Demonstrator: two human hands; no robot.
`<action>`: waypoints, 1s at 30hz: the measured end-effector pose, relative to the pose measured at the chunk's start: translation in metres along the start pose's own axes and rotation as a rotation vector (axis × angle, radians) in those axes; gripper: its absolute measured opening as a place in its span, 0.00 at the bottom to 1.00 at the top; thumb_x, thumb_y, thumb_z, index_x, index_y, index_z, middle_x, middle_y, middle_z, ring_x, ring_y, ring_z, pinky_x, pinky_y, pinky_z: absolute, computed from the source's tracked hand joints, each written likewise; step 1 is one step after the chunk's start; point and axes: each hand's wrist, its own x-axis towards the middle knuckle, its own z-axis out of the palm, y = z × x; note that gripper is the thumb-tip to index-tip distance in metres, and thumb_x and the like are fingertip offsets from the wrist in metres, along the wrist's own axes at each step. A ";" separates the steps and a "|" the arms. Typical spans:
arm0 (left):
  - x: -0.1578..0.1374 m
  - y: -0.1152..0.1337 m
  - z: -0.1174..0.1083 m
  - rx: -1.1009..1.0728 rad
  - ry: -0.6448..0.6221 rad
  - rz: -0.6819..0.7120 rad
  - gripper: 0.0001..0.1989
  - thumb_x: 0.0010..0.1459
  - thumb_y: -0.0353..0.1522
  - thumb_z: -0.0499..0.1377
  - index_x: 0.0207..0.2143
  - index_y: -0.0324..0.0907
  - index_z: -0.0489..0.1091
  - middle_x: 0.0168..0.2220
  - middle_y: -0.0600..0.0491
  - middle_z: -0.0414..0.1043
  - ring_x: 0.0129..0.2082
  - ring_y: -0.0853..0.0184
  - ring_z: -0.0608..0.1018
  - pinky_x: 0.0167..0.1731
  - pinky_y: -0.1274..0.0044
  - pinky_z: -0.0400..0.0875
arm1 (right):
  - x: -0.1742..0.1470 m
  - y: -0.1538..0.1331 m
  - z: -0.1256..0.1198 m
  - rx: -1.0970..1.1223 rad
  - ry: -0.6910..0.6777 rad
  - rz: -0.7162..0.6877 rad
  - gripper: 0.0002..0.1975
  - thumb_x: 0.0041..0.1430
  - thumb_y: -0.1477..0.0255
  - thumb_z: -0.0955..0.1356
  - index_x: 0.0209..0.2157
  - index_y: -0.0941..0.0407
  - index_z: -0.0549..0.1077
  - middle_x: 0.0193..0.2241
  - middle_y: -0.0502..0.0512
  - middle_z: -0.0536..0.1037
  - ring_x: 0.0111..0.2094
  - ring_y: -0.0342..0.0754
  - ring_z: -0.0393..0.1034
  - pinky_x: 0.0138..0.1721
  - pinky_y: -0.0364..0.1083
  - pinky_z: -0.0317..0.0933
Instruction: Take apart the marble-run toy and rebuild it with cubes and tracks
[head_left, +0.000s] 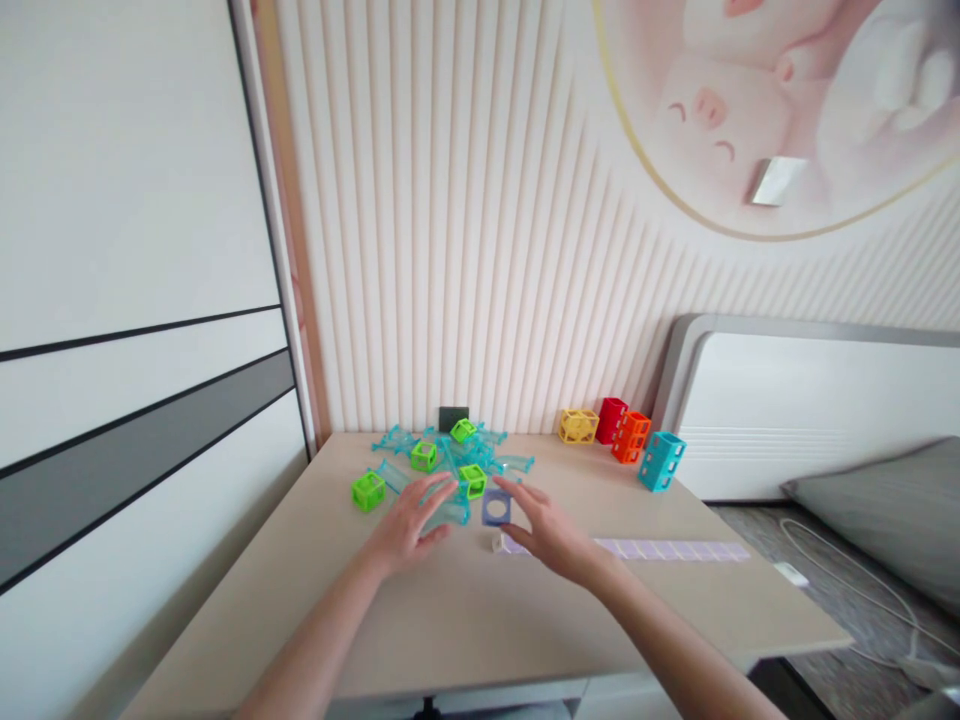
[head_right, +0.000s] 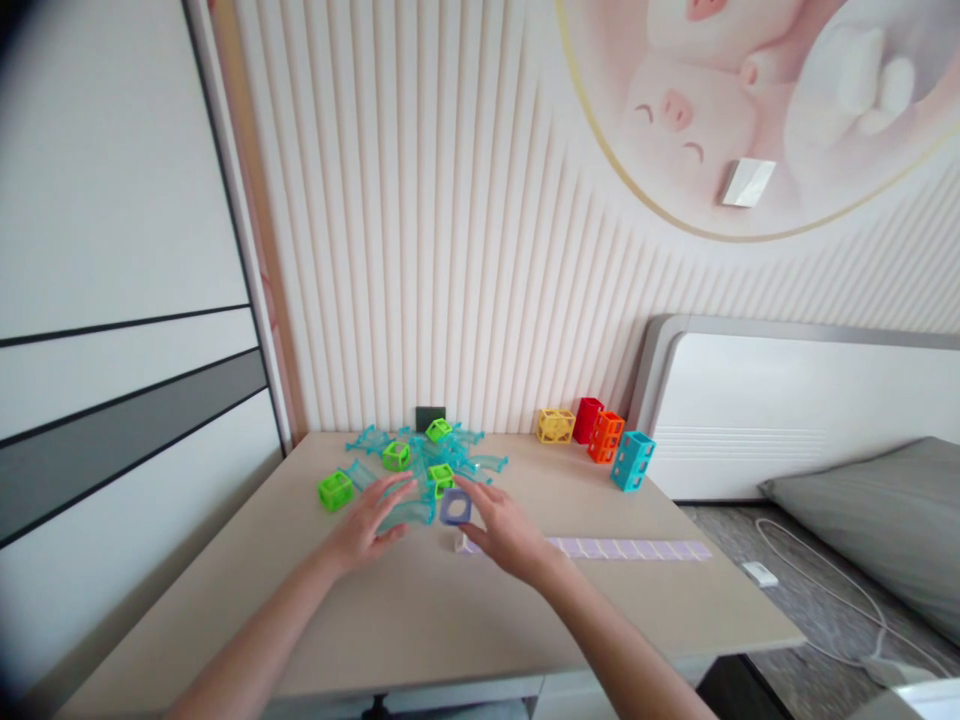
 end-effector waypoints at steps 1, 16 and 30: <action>-0.001 0.002 0.002 -0.014 -0.022 0.037 0.28 0.67 0.37 0.54 0.67 0.49 0.55 0.65 0.45 0.61 0.65 0.56 0.65 0.63 0.62 0.61 | 0.008 -0.013 0.009 0.038 -0.028 -0.060 0.34 0.63 0.71 0.69 0.67 0.47 0.57 0.60 0.57 0.71 0.61 0.54 0.66 0.61 0.54 0.61; -0.016 -0.054 -0.046 0.291 0.589 -0.582 0.27 0.66 0.40 0.50 0.63 0.35 0.60 0.55 0.37 0.71 0.55 0.53 0.74 0.58 0.64 0.67 | 0.033 0.073 -0.061 -0.459 0.354 0.365 0.25 0.66 0.68 0.63 0.63 0.56 0.64 0.63 0.67 0.65 0.64 0.60 0.58 0.63 0.57 0.55; -0.044 -0.102 -0.044 0.464 0.179 -1.161 0.27 0.65 0.41 0.52 0.62 0.38 0.62 0.48 0.37 0.76 0.48 0.48 0.78 0.44 0.64 0.73 | -0.048 0.194 -0.122 -0.363 0.553 1.134 0.28 0.62 0.68 0.64 0.64 0.54 0.59 0.59 0.72 0.63 0.52 0.64 0.71 0.48 0.56 0.64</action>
